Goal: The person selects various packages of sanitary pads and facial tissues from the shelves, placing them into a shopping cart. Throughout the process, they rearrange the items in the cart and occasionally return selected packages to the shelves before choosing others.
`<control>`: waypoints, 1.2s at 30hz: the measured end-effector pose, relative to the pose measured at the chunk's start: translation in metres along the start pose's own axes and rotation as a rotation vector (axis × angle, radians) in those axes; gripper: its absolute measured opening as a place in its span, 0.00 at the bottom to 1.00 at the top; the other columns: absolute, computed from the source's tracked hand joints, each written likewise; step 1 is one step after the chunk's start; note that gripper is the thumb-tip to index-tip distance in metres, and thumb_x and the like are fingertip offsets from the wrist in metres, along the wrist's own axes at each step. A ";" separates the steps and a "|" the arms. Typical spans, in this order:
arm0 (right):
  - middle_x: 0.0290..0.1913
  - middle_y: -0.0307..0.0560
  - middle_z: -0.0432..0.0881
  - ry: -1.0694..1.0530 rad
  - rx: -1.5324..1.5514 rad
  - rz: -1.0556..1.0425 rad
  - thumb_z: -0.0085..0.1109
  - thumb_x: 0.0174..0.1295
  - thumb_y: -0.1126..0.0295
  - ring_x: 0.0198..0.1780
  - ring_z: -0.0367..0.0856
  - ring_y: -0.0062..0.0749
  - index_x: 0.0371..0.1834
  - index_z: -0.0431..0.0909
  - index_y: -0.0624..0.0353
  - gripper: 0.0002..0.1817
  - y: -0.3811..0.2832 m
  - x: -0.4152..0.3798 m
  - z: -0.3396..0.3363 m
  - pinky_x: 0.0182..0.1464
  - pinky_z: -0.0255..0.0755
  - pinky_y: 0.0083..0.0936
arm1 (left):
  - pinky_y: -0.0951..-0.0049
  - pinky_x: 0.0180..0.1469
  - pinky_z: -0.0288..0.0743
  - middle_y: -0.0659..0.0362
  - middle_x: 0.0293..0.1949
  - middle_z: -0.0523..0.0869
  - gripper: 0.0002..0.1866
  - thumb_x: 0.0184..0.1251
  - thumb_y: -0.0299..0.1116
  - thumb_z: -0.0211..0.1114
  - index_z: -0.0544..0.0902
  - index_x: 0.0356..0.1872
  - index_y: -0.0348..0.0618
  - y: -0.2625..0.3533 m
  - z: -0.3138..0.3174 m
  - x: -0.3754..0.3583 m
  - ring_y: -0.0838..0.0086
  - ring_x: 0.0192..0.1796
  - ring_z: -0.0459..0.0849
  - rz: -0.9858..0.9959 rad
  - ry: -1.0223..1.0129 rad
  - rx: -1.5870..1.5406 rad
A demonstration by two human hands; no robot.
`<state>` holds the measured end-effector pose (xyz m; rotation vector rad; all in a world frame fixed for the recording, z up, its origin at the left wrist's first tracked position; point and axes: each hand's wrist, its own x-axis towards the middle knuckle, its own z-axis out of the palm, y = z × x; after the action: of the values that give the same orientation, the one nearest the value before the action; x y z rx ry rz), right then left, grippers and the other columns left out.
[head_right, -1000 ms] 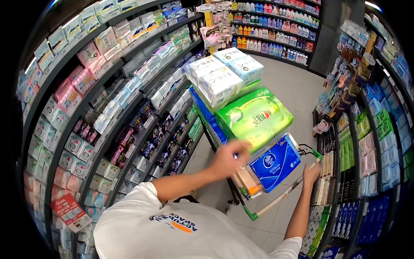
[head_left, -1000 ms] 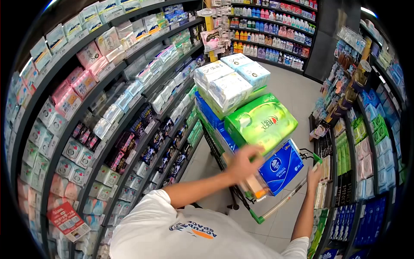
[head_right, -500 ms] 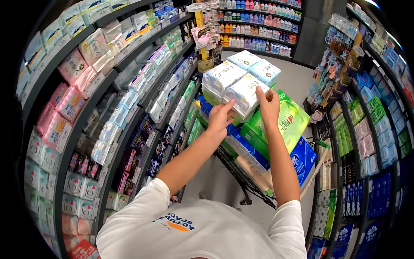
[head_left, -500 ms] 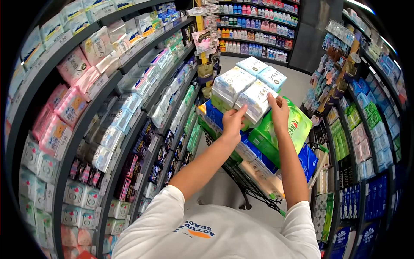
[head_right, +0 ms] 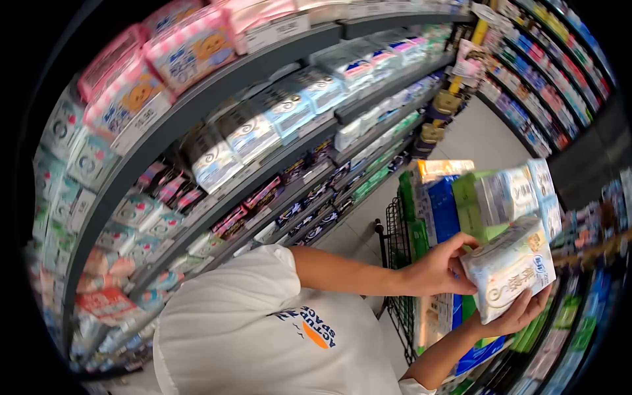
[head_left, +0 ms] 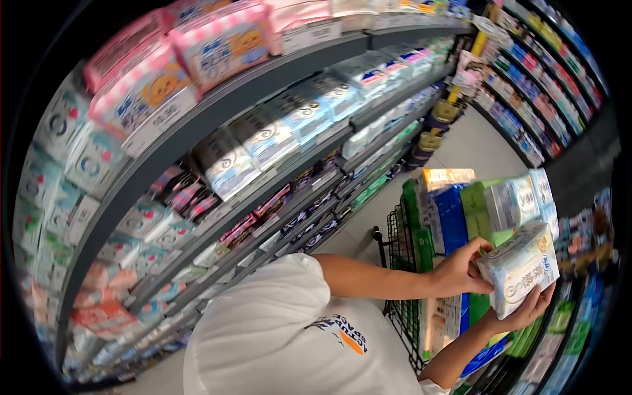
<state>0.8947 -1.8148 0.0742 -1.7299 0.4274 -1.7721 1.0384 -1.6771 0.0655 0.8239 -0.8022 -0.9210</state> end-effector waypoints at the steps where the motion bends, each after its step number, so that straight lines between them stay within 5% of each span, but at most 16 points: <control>1: 0.67 0.64 0.67 -0.069 0.025 -0.032 0.50 0.72 0.71 0.64 0.72 0.58 0.63 0.72 0.55 0.17 -0.007 0.003 0.022 0.56 0.78 0.47 | 0.75 0.45 0.79 0.55 0.46 0.78 0.40 0.48 0.24 0.79 0.64 0.61 0.39 0.004 -0.013 -0.003 0.75 0.44 0.84 0.061 0.038 -0.016; 3: 0.67 0.64 0.67 -0.224 0.119 -0.032 0.49 0.72 0.67 0.64 0.73 0.57 0.68 0.66 0.58 0.22 -0.016 0.005 0.072 0.59 0.75 0.47 | 0.76 0.44 0.78 0.57 0.47 0.78 0.40 0.47 0.25 0.80 0.65 0.61 0.41 0.034 -0.037 -0.017 0.76 0.48 0.83 0.180 0.180 0.140; 5: 0.69 0.64 0.65 -0.262 0.512 0.350 0.50 0.67 0.68 0.66 0.70 0.48 0.71 0.57 0.73 0.31 -0.052 0.001 0.138 0.66 0.66 0.40 | 0.76 0.43 0.79 0.55 0.47 0.80 0.35 0.48 0.25 0.79 0.67 0.56 0.40 0.053 -0.060 -0.036 0.74 0.48 0.82 0.289 0.413 0.287; 9: 0.68 0.61 0.67 -0.780 0.839 0.486 0.56 0.62 0.66 0.66 0.71 0.43 0.71 0.59 0.74 0.36 -0.063 -0.023 0.231 0.67 0.64 0.35 | 0.78 0.42 0.79 0.56 0.46 0.80 0.29 0.53 0.27 0.77 0.68 0.53 0.39 0.065 -0.099 -0.070 0.75 0.47 0.82 0.437 0.782 0.261; 15: 0.63 0.53 0.74 -1.129 1.107 0.836 0.58 0.63 0.72 0.61 0.75 0.33 0.66 0.67 0.72 0.28 -0.113 -0.078 0.349 0.64 0.65 0.27 | 0.78 0.40 0.79 0.54 0.45 0.81 0.22 0.64 0.28 0.69 0.66 0.53 0.36 0.105 -0.139 -0.132 0.77 0.42 0.82 0.527 1.199 0.266; 17: 0.58 0.49 0.78 -1.216 1.101 0.732 0.60 0.62 0.70 0.57 0.76 0.30 0.63 0.71 0.71 0.26 -0.128 -0.099 0.388 0.60 0.67 0.24 | 0.72 0.42 0.81 0.51 0.43 0.82 0.23 0.67 0.31 0.67 0.67 0.54 0.31 0.120 -0.151 -0.146 0.71 0.41 0.84 0.586 1.357 0.277; 21: 0.53 0.51 0.81 -1.420 1.117 0.775 0.56 0.60 0.72 0.48 0.80 0.30 0.57 0.76 0.72 0.22 -0.170 -0.114 0.438 0.51 0.72 0.24 | 0.67 0.53 0.77 0.53 0.46 0.81 0.22 0.66 0.33 0.67 0.69 0.54 0.32 0.149 -0.164 -0.164 0.67 0.50 0.81 0.725 1.370 0.068; 27: 0.54 0.49 0.80 -1.315 1.164 1.040 0.52 0.67 0.67 0.56 0.75 0.32 0.54 0.77 0.66 0.18 -0.202 -0.138 0.459 0.62 0.65 0.29 | 0.61 0.67 0.70 0.52 0.51 0.78 0.11 0.68 0.26 0.60 0.74 0.48 0.34 0.148 -0.167 -0.188 0.60 0.62 0.77 0.878 1.173 -0.145; 36: 0.56 0.50 0.78 -1.234 1.220 1.110 0.58 0.63 0.57 0.55 0.74 0.35 0.58 0.75 0.66 0.26 -0.184 -0.179 0.502 0.60 0.64 0.29 | 0.55 0.70 0.65 0.45 0.67 0.68 0.26 0.65 0.27 0.57 0.64 0.64 0.31 0.148 -0.168 -0.202 0.58 0.67 0.71 0.816 1.153 -0.157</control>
<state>1.3402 -1.4697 0.0947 -0.9356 -0.2366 0.1078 1.1569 -1.4003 0.0724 0.6465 0.0092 0.2684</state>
